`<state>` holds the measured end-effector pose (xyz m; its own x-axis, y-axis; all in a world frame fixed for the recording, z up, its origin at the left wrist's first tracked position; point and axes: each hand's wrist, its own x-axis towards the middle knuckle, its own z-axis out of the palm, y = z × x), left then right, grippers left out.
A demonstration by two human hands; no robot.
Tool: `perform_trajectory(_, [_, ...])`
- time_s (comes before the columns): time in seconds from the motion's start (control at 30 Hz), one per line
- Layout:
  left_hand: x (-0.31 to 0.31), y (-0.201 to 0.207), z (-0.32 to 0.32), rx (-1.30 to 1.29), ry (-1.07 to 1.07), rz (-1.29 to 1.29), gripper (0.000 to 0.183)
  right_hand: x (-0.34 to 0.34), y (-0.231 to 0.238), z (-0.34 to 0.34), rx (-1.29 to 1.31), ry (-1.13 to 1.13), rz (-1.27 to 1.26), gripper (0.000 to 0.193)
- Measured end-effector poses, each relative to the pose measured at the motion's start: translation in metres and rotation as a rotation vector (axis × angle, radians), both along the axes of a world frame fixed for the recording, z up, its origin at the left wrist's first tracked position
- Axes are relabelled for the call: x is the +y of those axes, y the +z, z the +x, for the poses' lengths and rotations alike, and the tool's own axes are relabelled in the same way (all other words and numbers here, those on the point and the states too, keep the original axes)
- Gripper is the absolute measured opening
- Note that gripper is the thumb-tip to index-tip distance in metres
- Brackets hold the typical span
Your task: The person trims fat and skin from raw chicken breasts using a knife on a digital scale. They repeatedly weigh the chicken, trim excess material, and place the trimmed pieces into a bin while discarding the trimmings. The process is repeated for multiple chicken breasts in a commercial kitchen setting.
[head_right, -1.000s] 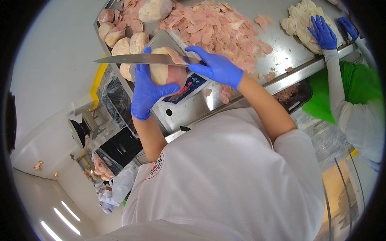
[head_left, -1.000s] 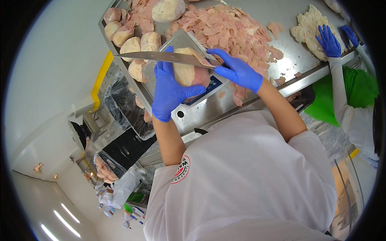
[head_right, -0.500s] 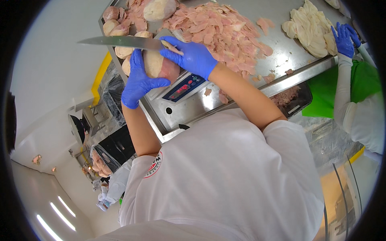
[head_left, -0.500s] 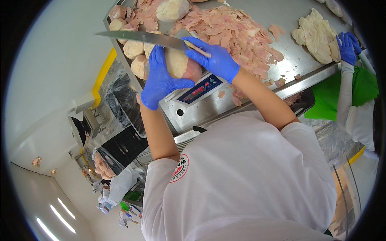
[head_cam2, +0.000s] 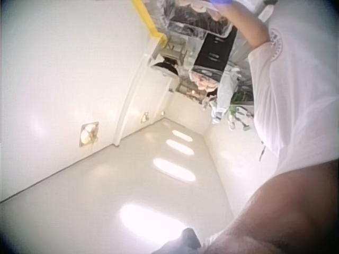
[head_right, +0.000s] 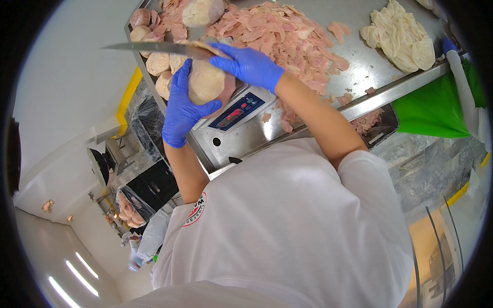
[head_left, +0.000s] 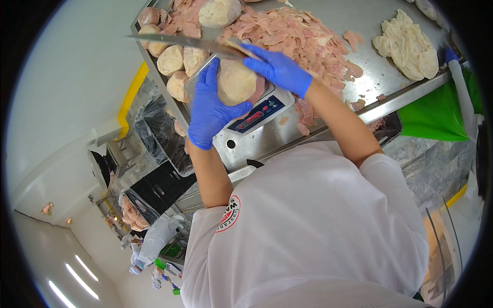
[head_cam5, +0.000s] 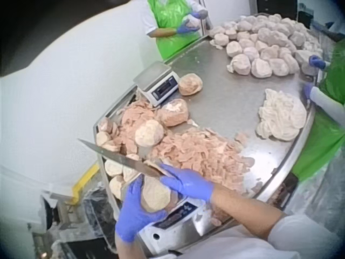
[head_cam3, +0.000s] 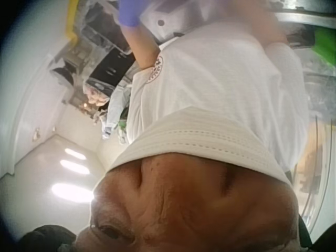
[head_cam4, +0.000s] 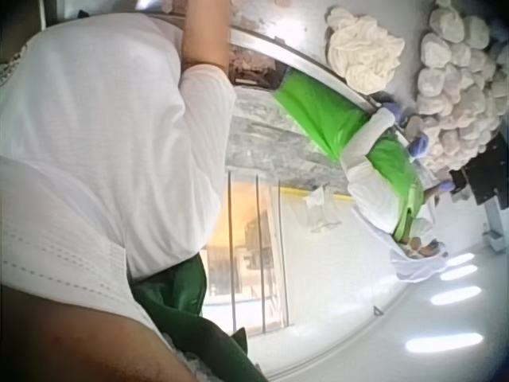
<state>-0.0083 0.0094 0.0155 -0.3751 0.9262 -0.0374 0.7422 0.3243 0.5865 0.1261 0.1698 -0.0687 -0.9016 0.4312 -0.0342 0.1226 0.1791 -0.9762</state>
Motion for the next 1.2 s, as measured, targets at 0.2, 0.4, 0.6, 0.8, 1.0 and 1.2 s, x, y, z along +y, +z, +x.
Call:
perform_trajectory(0.2, [-0.008, -0.001, 0.014, 0.018, 0.102, 0.112, 0.118, 0.009, -0.017, 0.002, 0.002, -0.268, -0.158, 0.074])
perform_trajectory(0.4, [-0.025, -0.005, 0.022, 0.062, 0.193, 0.240, 0.120, -0.001, -0.031, 0.058, -0.184, -0.384, -0.174, 0.085])
perform_trajectory(0.6, [-0.058, 0.003, 0.006, 0.037, 0.337, 0.349, 0.087, -0.002, -0.035, 0.102, -0.200, -0.464, -0.098, 0.077])
perform_trajectory(0.8, [-0.047, 0.039, -0.007, 0.051, 0.110, 0.394, 0.067, -0.014, -0.025, 0.112, -0.106, -0.473, -0.110, 0.071])
perform_trajectory(1.0, [-0.021, 0.054, -0.011, 0.159, -0.314, 0.201, 0.088, -0.029, -0.027, 0.113, 0.028, -0.440, -0.064, 0.072])
perform_trajectory(1.2, [0.020, -0.007, -0.015, 0.092, -0.239, 0.008, 0.100, -0.057, -0.037, 0.109, 0.099, -0.395, -0.037, 0.082])
